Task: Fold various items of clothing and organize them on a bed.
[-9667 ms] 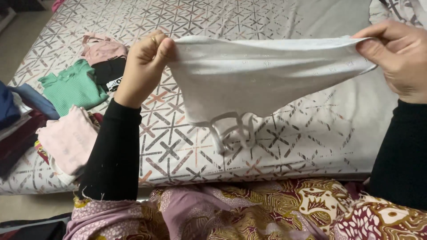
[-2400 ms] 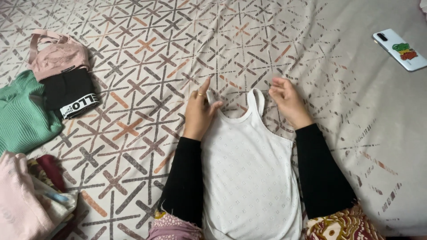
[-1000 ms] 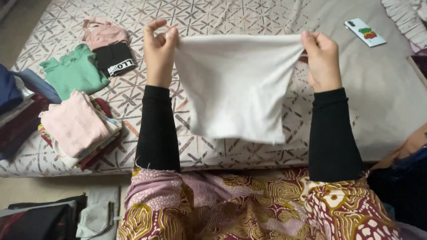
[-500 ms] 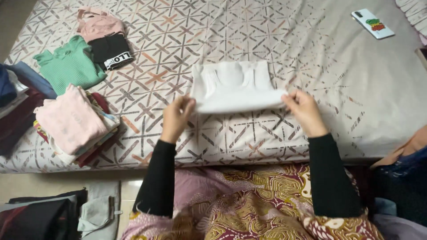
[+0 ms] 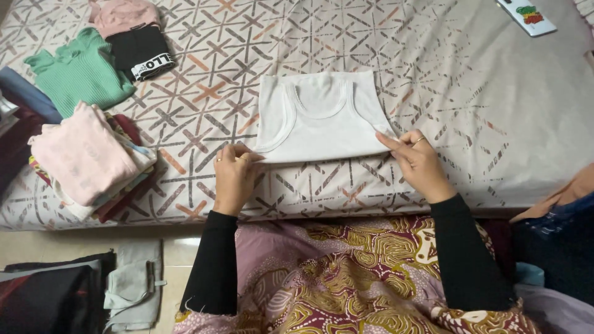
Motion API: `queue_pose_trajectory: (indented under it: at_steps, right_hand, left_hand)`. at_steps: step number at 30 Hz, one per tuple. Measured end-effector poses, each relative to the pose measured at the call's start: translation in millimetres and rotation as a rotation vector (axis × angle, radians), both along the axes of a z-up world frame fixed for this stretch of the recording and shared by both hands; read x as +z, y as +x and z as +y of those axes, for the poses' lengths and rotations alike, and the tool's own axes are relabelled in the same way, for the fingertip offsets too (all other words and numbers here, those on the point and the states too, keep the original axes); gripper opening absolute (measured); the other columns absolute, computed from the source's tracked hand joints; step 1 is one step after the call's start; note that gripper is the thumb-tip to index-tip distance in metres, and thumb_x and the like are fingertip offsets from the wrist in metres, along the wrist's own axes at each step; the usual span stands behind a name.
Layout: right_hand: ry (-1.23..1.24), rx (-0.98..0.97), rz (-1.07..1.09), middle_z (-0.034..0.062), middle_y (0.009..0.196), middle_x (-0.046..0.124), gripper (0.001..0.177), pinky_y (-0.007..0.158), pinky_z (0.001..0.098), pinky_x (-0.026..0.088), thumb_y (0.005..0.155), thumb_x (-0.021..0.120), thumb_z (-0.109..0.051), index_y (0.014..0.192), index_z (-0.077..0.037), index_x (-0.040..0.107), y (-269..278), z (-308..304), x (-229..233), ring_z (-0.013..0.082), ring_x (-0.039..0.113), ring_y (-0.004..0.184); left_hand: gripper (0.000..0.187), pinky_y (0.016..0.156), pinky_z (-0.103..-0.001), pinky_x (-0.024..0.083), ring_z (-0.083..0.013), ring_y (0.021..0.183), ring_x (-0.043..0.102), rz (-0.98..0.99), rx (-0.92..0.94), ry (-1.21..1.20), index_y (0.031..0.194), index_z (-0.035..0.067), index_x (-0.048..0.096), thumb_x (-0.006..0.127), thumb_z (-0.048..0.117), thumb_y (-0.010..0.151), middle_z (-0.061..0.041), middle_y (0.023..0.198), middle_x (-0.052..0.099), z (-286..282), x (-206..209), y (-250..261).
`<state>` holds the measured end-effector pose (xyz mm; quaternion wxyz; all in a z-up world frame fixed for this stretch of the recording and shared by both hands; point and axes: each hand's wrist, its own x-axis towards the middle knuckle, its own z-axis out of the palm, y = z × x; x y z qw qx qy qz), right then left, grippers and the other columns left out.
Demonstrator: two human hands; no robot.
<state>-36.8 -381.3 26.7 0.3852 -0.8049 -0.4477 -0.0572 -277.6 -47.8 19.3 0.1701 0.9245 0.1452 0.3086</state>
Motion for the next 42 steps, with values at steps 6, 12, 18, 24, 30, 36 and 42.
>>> queue_pose_trajectory:
  at_steps: [6,12,18,24,30,36,42]
  right_hand:
    - [-0.164,0.017,-0.024,0.0080,0.097,0.053,0.047,0.074,0.0303,0.050,0.092,0.066,0.001,0.136,-0.014,0.068,1,-31,-1,0.0187,0.053,0.076]
    - [-0.367,0.215,0.281,0.0062,0.101,0.061,0.017,0.083,0.0293,0.050,0.088,0.078,-0.019,0.101,-0.009,0.077,16,-33,10,0.0168,0.064,0.090]
    - [0.395,-0.290,0.419,0.0057,0.095,0.065,0.022,0.075,0.0289,0.049,0.114,0.062,-0.026,0.115,-0.004,0.061,81,79,-37,0.0166,0.058,0.080]
    - [-0.227,-0.632,0.000,0.0225,0.096,0.069,0.039,0.073,0.0532,0.050,0.102,0.063,-0.040,0.110,-0.002,0.062,89,120,-44,0.0439,0.065,0.086]
    - [-0.194,-0.683,-0.179,0.0281,0.103,0.068,0.057,0.080,0.0508,0.053,0.099,0.064,-0.057,0.101,0.000,0.065,96,107,-77,0.0437,0.066,0.094]
    - [-0.047,-0.310,-0.002,0.0100,0.078,0.064,0.029,0.056,0.0420,0.051,0.105,0.063,-0.031,0.113,-0.004,0.055,11,135,10,0.0294,0.063,0.066]
    - [0.057,0.233,-0.665,0.0024,0.072,0.055,0.016,0.054,0.0332,0.050,0.087,0.069,-0.012,0.102,-0.017,0.064,-77,131,93,0.0182,0.062,0.065]
  left_hand:
    - [0.017,0.095,-0.046,0.044,-0.0314,0.112,0.060,-0.029,-0.122,-0.020,0.092,0.007,0.075,0.082,0.010,0.077,-0.010,0.122,0.068,-7,31,-25]
    - [0.008,0.091,-0.038,0.059,-0.0250,0.112,0.065,0.163,-0.443,-0.639,0.091,0.000,0.065,0.069,0.004,0.085,-0.012,0.129,0.063,-10,48,-11]
    - [0.032,0.069,-0.045,0.054,-0.0307,0.074,0.069,-0.110,0.317,-0.578,0.115,-0.001,0.055,0.048,0.030,0.111,-0.019,0.084,0.069,8,8,109]
    - [0.036,0.068,-0.055,0.051,-0.0427,0.080,0.068,0.190,0.494,-0.209,0.122,0.005,0.057,0.047,0.033,0.103,-0.021,0.095,0.071,48,-51,154]
    - [0.040,0.075,-0.051,0.054,-0.0397,0.091,0.069,-0.158,0.614,0.245,0.120,0.001,0.057,0.063,0.024,0.088,-0.022,0.103,0.069,2,-24,135]
    - [0.048,0.089,-0.049,0.061,-0.0396,0.098,0.073,0.072,0.033,-1.222,0.125,0.015,0.040,0.045,0.058,0.105,-0.022,0.110,0.065,-28,-4,132]
    - [0.082,0.092,-0.044,0.061,-0.0308,0.103,0.073,-0.201,-0.596,-2.100,0.131,-0.006,0.053,0.044,0.067,0.094,-0.023,0.119,0.068,4,22,153]
